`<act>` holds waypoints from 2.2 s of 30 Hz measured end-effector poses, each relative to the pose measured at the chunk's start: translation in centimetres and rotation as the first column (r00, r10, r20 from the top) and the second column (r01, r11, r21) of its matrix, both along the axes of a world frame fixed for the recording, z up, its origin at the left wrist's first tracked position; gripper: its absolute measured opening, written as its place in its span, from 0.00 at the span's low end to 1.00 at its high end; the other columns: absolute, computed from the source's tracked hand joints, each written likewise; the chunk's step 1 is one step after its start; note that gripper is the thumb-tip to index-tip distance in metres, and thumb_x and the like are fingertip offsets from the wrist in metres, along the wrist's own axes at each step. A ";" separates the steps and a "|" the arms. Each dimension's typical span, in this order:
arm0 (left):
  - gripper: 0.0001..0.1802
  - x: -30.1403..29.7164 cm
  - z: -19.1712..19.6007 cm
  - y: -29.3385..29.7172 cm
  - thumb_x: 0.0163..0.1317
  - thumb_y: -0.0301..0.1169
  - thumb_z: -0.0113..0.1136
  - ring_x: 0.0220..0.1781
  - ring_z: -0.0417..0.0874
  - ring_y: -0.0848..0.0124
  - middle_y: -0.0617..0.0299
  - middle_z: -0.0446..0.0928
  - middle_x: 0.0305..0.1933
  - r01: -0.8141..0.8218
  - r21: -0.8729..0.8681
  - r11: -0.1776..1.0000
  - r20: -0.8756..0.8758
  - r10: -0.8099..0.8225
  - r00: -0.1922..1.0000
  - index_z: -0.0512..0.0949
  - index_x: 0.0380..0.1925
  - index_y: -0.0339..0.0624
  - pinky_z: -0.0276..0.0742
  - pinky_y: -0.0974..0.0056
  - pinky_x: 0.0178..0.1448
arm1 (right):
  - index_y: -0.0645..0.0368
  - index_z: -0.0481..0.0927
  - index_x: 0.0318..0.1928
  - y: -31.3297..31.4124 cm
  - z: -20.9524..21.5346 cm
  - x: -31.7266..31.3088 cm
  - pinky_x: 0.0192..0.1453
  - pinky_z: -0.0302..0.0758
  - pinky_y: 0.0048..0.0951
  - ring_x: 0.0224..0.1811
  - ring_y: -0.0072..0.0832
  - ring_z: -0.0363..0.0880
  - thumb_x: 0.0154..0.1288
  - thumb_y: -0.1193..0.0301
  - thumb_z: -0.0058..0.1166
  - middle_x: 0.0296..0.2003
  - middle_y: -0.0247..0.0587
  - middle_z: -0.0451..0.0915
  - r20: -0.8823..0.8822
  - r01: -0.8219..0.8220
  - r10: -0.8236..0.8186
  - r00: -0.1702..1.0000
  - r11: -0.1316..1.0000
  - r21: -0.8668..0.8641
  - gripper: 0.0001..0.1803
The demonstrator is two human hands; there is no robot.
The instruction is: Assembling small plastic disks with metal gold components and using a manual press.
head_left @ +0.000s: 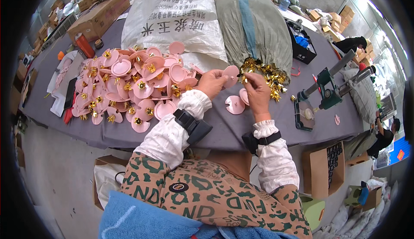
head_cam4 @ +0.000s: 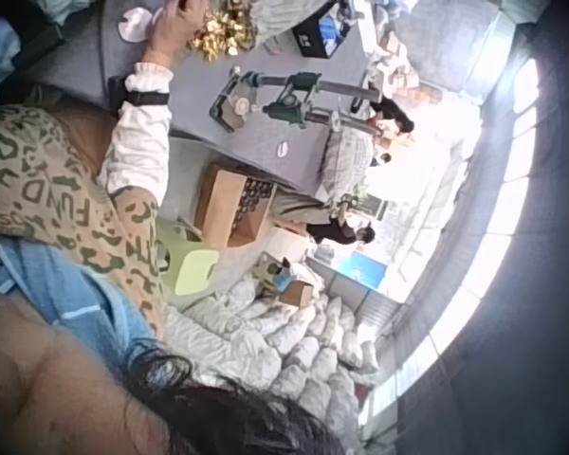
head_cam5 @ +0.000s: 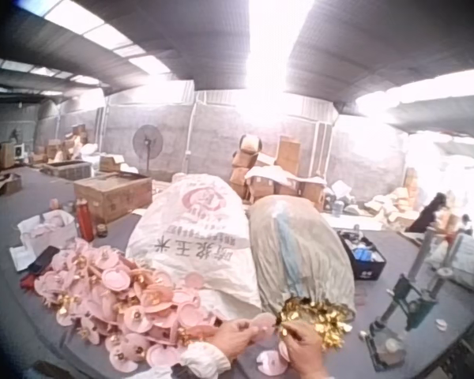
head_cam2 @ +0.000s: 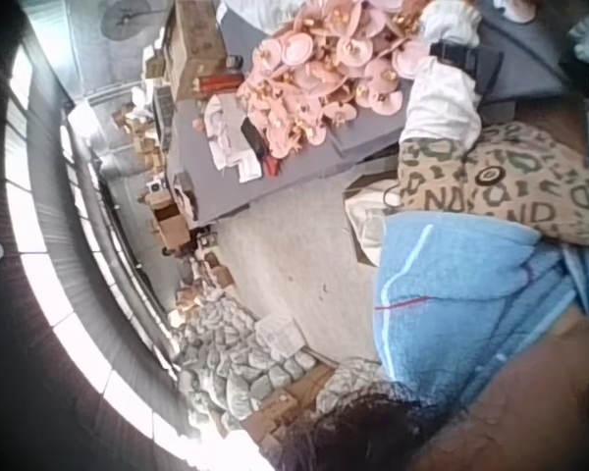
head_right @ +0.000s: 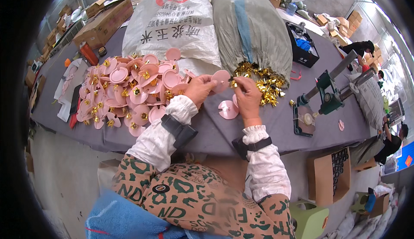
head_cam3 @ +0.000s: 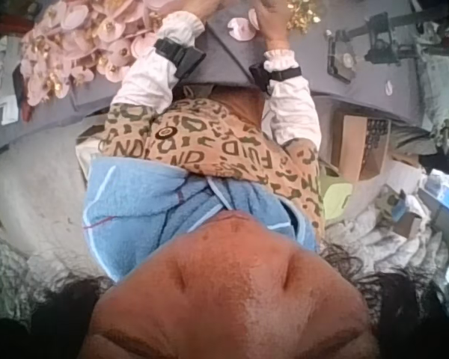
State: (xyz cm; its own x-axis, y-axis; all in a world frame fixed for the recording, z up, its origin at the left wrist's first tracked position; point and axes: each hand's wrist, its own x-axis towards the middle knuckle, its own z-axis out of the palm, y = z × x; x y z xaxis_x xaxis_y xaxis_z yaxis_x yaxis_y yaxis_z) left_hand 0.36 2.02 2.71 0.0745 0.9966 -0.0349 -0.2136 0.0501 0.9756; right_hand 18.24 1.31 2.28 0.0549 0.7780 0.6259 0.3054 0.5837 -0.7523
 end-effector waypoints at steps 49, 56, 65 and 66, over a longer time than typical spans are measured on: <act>0.15 -12.6 7.7 -4.3 0.66 0.28 0.53 0.48 0.80 0.66 0.52 0.80 0.48 -0.242 0.412 0.878 -0.368 0.403 0.838 0.77 0.51 0.35 0.79 0.62 0.46 | 0.63 0.83 0.46 -4.8 -1.6 -0.3 0.40 0.80 0.21 0.37 0.23 0.83 0.65 0.78 0.55 0.42 0.39 0.84 -0.286 -0.180 0.034 0.958 0.846 -0.503 0.10; 0.19 -6.4 5.2 -4.2 0.55 0.28 0.61 0.50 0.78 0.52 0.48 0.79 0.48 -0.033 0.654 0.755 -0.559 0.512 0.652 0.77 0.49 0.40 0.73 0.54 0.57 | 0.55 0.84 0.43 -0.6 -5.2 8.3 0.51 0.75 0.34 0.44 0.38 0.78 0.56 0.78 0.58 0.42 0.38 0.82 0.552 0.467 -0.403 0.730 0.884 0.027 0.13; 0.15 7.4 -4.7 1.2 0.58 0.34 0.60 0.53 0.79 0.50 0.50 0.80 0.47 0.482 0.373 0.793 -0.922 0.256 0.292 0.79 0.46 0.46 0.74 0.52 0.56 | 0.54 0.84 0.39 -1.6 -6.2 8.7 0.55 0.71 0.38 0.49 0.40 0.73 0.52 0.73 0.65 0.41 0.36 0.80 0.619 0.489 -0.467 0.632 0.860 0.149 0.12; 0.13 7.5 -4.6 1.7 0.60 0.34 0.58 0.49 0.81 0.50 0.49 0.81 0.44 0.474 0.199 0.858 -0.974 0.119 0.193 0.81 0.44 0.46 0.75 0.53 0.53 | 0.55 0.84 0.38 -1.5 -6.5 8.8 0.52 0.73 0.35 0.46 0.38 0.75 0.53 0.73 0.65 0.42 0.37 0.81 0.526 0.443 -0.446 0.724 0.885 0.141 0.10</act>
